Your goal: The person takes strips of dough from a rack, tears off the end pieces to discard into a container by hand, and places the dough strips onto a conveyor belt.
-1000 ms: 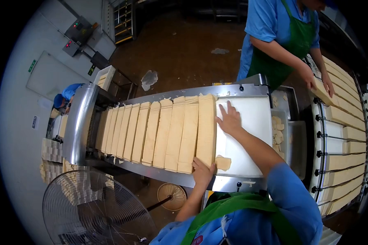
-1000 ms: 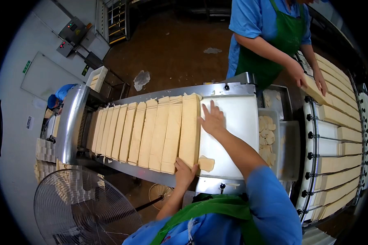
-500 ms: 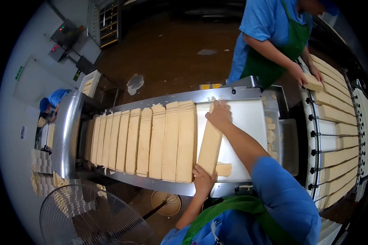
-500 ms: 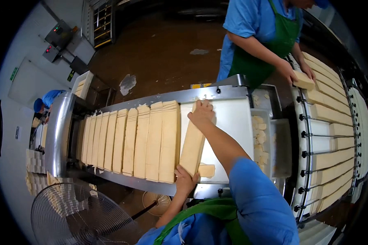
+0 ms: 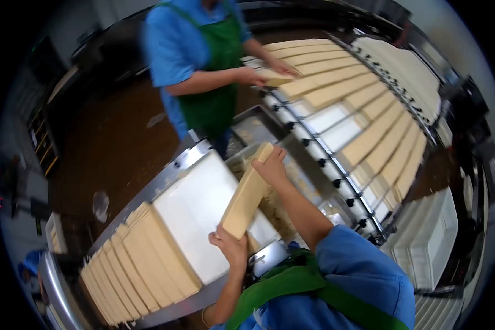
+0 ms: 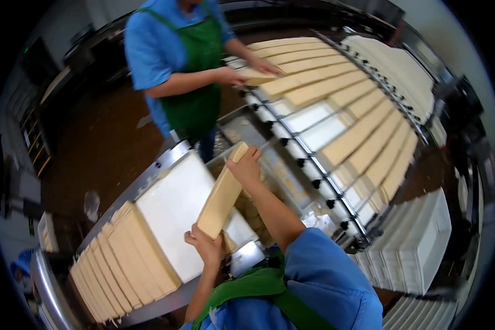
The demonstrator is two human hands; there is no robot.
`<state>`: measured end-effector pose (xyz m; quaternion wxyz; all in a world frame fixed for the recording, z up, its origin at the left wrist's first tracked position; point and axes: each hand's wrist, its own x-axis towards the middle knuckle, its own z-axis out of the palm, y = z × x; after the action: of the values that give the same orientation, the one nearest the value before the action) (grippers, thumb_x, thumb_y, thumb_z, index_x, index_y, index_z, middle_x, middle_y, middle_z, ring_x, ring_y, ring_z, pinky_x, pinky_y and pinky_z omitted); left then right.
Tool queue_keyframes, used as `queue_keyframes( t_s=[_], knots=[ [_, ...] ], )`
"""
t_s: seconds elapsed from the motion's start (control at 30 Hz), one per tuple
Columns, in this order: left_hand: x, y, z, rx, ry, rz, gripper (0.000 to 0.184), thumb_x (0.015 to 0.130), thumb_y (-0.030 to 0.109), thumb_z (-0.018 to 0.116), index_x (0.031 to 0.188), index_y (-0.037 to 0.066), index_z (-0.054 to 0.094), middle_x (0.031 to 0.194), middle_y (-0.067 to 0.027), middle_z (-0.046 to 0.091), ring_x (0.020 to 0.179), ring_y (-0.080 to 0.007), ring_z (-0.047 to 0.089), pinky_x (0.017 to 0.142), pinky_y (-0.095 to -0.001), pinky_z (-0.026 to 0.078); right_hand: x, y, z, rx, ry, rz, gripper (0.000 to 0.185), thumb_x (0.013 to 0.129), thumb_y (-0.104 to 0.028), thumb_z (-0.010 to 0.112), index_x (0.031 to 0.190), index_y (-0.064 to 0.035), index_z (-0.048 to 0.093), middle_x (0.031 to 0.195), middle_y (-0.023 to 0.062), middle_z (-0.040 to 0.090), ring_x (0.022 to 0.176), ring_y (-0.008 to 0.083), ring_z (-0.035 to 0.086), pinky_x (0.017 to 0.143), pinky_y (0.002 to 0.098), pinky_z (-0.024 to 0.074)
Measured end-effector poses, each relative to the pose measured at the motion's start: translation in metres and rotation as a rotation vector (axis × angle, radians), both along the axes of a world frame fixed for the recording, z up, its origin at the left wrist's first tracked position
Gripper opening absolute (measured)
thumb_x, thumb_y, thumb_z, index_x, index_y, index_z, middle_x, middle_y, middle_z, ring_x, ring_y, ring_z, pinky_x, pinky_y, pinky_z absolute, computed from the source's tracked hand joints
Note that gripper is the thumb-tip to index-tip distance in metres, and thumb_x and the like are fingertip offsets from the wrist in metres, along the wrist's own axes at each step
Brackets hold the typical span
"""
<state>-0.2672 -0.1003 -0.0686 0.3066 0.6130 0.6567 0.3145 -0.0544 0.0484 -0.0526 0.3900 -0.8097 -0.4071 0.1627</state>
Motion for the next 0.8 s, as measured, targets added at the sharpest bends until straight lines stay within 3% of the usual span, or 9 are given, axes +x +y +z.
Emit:
queue_keyframes(
  t_s=[0.07, 0.17, 0.27, 0.37, 0.43, 0.47, 0.53, 0.63, 0.8],
  knots=[
    [0.030, 0.006, 0.004, 0.150, 0.017, 0.003, 0.075, 0.072, 0.008, 0.071, 0.136, 0.002, 0.032, 0.130, -0.0386, 0.023, 0.120, -0.0516, 0.031, 0.102, -0.0471, 0.033, 0.041, -0.025, 0.036, 0.036, 0.019, -0.113, 0.077, 0.069, -0.034, 0.070, 0.125, -0.0019, 0.028, 0.127, 0.0266, 0.031, 0.103, 0.0491, 0.052, 0.088, 0.0525, 0.0449],
    [0.079, 0.015, 0.035, 0.162, -0.130, -0.146, 0.074, 0.073, 0.004, 0.070, 0.138, 0.006, 0.034, 0.136, -0.0361, 0.019, 0.127, -0.0511, 0.025, 0.106, -0.0468, 0.029, 0.112, -0.045, 0.053, 0.094, -0.008, -0.267, 0.081, 0.071, -0.037, 0.070, 0.128, 0.0022, 0.027, 0.123, 0.0261, 0.036, 0.102, 0.0473, 0.053, 0.087, 0.0503, 0.0465],
    [0.127, 0.033, 0.044, 0.278, -0.111, -0.294, 0.071, 0.074, 0.004, 0.069, 0.137, 0.007, 0.037, 0.141, -0.0304, 0.020, 0.130, -0.0475, 0.026, 0.108, -0.0458, 0.027, 0.184, -0.056, 0.066, 0.064, -0.004, -0.327, 0.084, 0.072, -0.040, 0.068, 0.131, 0.0034, 0.027, 0.125, 0.0278, 0.037, 0.104, 0.0473, 0.053, 0.088, 0.0493, 0.0467],
    [0.169, 0.052, 0.065, 0.337, -0.183, -0.401, 0.071, 0.074, 0.005, 0.070, 0.137, 0.007, 0.038, 0.144, -0.0266, 0.021, 0.130, -0.0450, 0.028, 0.108, -0.0449, 0.027, 0.248, -0.053, 0.074, -0.009, -0.025, -0.416, 0.082, 0.073, -0.050, 0.063, 0.130, 0.0037, 0.037, 0.126, 0.0275, 0.043, 0.109, 0.0459, 0.052, 0.089, 0.0493, 0.0457],
    [0.193, 0.070, 0.070, 0.398, -0.154, -0.434, 0.073, 0.075, 0.006, 0.071, 0.139, 0.007, 0.036, 0.143, -0.0261, 0.027, 0.130, -0.0446, 0.030, 0.108, -0.0441, 0.026, 0.285, -0.052, 0.084, -0.428, -0.122, -0.318, 0.076, 0.079, -0.057, 0.050, 0.126, 0.0033, 0.049, 0.130, 0.0248, 0.048, 0.116, 0.0426, 0.049, 0.097, 0.0509, 0.0381],
    [0.202, 0.081, 0.067, 0.372, -0.176, -0.500, 0.072, 0.077, 0.006, 0.070, 0.140, 0.008, 0.035, 0.142, -0.0266, 0.029, 0.129, -0.0437, 0.033, 0.106, -0.0428, 0.030, 0.304, -0.050, 0.077, -0.423, -0.123, -0.310, 0.076, 0.079, -0.057, 0.050, 0.126, 0.0033, 0.049, 0.130, 0.0248, 0.048, 0.116, 0.0426, 0.049, 0.097, 0.0509, 0.0381],
    [0.221, 0.094, 0.080, 0.226, -0.278, -0.615, 0.070, 0.081, 0.006, 0.068, 0.142, 0.007, 0.033, 0.141, -0.0263, 0.033, 0.124, -0.0388, 0.043, 0.098, -0.0374, 0.043, 0.342, -0.042, 0.053, -0.560, -0.296, -0.222, 0.069, 0.086, -0.054, 0.035, 0.121, 0.0010, 0.057, 0.131, 0.0211, 0.051, 0.122, 0.0393, 0.044, 0.103, 0.0524, 0.0273],
    [0.244, 0.104, 0.081, 0.126, -0.344, -0.726, 0.071, 0.082, 0.006, 0.068, 0.142, 0.006, 0.032, 0.144, -0.0251, 0.031, 0.123, -0.0350, 0.046, 0.092, -0.0333, 0.047, 0.383, -0.029, 0.043, -0.575, -0.323, -0.240, 0.063, 0.090, -0.045, 0.028, 0.123, 0.0007, 0.057, 0.130, 0.0215, 0.052, 0.125, 0.0389, 0.041, 0.105, 0.0529, 0.0208],
    [0.269, 0.105, 0.060, 0.128, -0.242, -0.718, 0.062, 0.088, 0.011, 0.060, 0.143, 0.007, 0.032, 0.145, -0.0258, 0.033, 0.135, -0.0371, 0.034, 0.107, -0.0372, 0.031, 0.427, -0.019, 0.037, -0.618, -0.204, -0.192, 0.067, 0.091, -0.045, 0.024, 0.126, 0.0041, 0.053, 0.133, 0.0246, 0.050, 0.132, 0.0382, 0.035, 0.108, 0.0484, 0.0195]
  ],
)
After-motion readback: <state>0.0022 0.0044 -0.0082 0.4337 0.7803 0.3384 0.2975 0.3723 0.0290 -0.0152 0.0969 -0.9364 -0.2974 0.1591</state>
